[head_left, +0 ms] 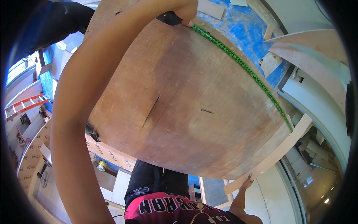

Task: The person measures the edge of a curved plywood piece with a measuring tape and marks it with a pencil while another person assists by holding the wood and using a drill.

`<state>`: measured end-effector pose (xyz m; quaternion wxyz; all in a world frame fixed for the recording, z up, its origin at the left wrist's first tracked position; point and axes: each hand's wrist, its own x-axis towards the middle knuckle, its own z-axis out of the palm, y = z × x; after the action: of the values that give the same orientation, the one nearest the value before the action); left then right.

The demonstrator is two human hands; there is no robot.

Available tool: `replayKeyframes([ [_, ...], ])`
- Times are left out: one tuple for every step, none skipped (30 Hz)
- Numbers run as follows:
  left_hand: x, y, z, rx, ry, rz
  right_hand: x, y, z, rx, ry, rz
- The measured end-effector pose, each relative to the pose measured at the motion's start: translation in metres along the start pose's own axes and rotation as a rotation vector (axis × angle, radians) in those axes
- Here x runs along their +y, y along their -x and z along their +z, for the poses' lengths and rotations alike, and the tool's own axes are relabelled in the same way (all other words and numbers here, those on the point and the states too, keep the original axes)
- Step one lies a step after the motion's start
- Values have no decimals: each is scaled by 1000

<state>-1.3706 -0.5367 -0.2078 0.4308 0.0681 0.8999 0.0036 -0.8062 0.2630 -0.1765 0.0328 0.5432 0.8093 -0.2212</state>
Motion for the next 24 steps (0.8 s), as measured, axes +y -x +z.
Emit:
replayKeyframes([
  [-1,4,1,11,-21,9,-1,3,8,6,17,18],
  [-2,6,0,4,-36,8,-3,5,14,14,34,37],
  [-2,8,-2,-3,-52,9,-7,6,18,7,31,43],
  [-2,11,-4,-11,-62,16,-7,4,19,5,31,47],
  [-1,14,-6,-8,-55,0,-7,3,18,5,31,52],
  [1,17,-7,-5,-48,-15,-7,3,17,1,26,54],
  [1,17,-8,-1,-43,-33,-6,3,18,-6,18,56],
  [1,17,-8,-5,-40,-34,-6,2,18,-13,9,59],
  [1,18,-9,-8,-38,-34,-5,2,19,-19,-3,56],
  [-1,15,-8,-10,-33,-34,-3,1,19,-23,-13,51],
  [-3,12,-6,-5,-41,-11,-2,-1,18,-27,-23,46],
  [-5,10,-4,0,-49,11,-1,-2,17,-25,-15,48],
  [-3,12,-5,6,-60,34,-1,-2,16,-23,-8,51],
  [-2,14,-6,6,-48,15,-1,-2,16,-21,0,54],
  [-1,15,-7,5,-37,-5,0,-1,17,-7,8,61],
  [0,17,-7,6,-23,-24,1,-1,19,10,16,65],
  [-1,15,-6,4,-35,-3,1,-1,19,26,25,70],
  [-3,13,-6,2,-46,18,1,-1,17,10,9,58],
  [-3,15,-6,-1,-61,37,0,1,19,-8,-8,47],
  [-1,16,-8,-16,-56,19,-1,2,19,-26,-25,37],
  [2,17,-10,-31,-52,0,-2,3,20,-19,-21,37],
  [3,17,-11,-45,-46,-18,-2,3,20,-11,-17,36],
  [3,19,-12,-33,-33,-28,-2,3,20,-2,-13,35],
  [2,21,-12,-21,-20,-38,-2,2,19,1,2,34],
])
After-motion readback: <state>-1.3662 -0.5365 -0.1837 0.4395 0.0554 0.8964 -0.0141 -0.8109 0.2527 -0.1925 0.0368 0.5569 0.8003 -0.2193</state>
